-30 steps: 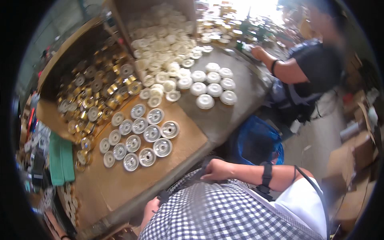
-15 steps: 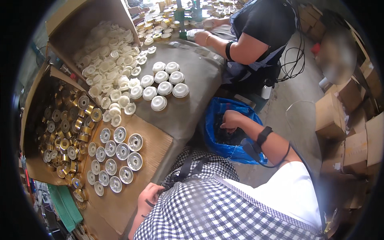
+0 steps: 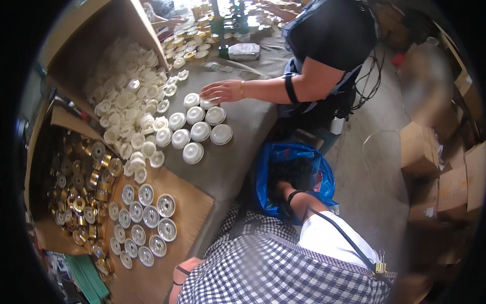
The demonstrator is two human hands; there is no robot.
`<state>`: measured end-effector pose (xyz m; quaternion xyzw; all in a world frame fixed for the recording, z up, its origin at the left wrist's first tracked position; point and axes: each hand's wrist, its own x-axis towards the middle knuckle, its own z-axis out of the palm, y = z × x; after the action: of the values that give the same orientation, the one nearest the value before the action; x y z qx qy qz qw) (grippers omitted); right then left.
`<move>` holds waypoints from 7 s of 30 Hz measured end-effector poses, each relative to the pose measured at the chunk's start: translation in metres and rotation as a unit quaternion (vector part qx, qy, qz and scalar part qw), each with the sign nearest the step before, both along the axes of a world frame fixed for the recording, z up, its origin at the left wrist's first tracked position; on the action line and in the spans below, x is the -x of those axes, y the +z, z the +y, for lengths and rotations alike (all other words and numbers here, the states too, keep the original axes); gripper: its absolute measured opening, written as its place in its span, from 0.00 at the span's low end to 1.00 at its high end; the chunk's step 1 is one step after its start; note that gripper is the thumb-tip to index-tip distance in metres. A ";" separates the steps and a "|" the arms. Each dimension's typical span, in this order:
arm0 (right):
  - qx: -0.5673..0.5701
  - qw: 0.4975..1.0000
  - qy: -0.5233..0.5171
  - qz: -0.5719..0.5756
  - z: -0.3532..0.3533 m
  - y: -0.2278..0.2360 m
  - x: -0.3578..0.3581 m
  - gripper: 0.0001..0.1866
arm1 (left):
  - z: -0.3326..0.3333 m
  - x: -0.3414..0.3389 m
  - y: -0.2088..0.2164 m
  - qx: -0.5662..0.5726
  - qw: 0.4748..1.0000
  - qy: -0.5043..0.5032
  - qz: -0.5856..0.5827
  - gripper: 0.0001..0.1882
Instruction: Assembling small plastic and metal components by hand at a workstation.
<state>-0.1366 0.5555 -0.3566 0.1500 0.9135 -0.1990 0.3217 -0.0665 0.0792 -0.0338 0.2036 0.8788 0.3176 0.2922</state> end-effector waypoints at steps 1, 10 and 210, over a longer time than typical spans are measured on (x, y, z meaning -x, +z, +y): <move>-0.021 0.999 -0.031 0.005 0.000 0.001 -0.012 0.26 | -0.002 0.004 0.001 -0.009 0.999 0.005 -0.044 0.15; -0.114 0.988 -0.087 0.061 -0.013 0.074 -0.006 0.22 | -0.016 0.030 0.011 -0.102 0.992 0.075 -0.016 0.24; 0.261 0.850 0.326 0.321 -0.494 0.374 0.246 0.18 | -0.083 -0.031 0.059 -0.468 0.607 0.633 0.110 0.09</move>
<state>-0.3824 0.0612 0.0174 -0.3182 0.8767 -0.3506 0.0845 -0.0354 -0.0033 0.0257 -0.2612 0.5460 0.7663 -0.2154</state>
